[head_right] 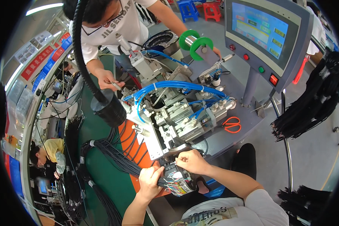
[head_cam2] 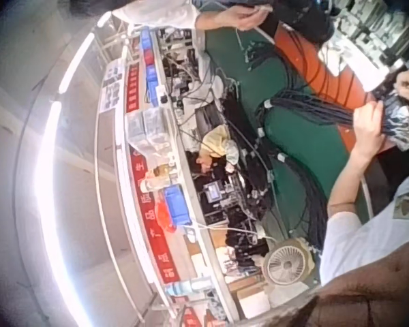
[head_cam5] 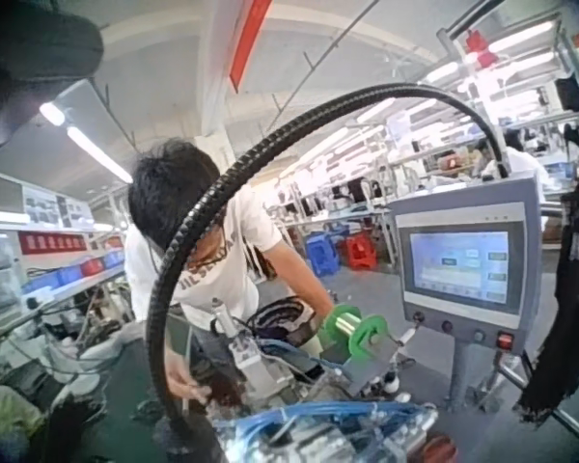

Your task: The person separates individual wires from a cable bundle and feeds them one by one into a processing machine by hand.

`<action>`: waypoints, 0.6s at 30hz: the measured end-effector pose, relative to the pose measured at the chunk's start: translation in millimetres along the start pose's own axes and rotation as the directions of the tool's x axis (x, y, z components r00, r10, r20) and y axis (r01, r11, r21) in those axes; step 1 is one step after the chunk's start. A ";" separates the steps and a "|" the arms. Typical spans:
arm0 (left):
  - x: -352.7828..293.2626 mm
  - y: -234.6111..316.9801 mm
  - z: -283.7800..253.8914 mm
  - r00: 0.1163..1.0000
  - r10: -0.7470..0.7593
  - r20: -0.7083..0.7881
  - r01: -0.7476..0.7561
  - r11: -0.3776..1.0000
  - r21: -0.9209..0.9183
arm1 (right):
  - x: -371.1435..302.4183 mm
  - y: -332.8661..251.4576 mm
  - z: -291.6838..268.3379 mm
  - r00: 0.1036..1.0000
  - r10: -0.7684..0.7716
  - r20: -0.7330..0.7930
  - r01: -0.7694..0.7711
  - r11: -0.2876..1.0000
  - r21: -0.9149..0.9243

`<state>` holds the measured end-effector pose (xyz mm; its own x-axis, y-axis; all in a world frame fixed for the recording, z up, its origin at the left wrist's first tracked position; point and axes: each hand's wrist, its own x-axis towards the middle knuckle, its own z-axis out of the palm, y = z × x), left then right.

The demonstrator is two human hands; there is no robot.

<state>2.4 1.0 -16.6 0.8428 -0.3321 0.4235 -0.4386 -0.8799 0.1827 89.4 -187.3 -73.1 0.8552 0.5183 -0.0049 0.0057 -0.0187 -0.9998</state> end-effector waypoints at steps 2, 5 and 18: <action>2.7 1.0 -4.8 0.998 -0.039 0.043 0.039 0.999 0.002 | 0.7 4.7 2.3 1.000 0.010 0.018 -0.011 0.999 0.038; 10.0 3.0 -12.4 0.981 0.045 0.188 -0.048 0.999 0.009 | 0.0 3.2 1.8 0.995 0.082 0.051 -0.086 0.993 0.082; -2.7 -3.0 -6.2 0.992 0.043 0.117 -0.051 0.996 0.071 | -3.9 -2.5 7.3 0.986 0.137 0.099 -0.151 0.977 0.150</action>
<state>-0.5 6.7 -12.8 0.8542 -0.4069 0.3237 -0.4579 -0.8836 0.0976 82.3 -182.9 -70.8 0.7923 0.5929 -0.1441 -0.2015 0.0314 -0.9790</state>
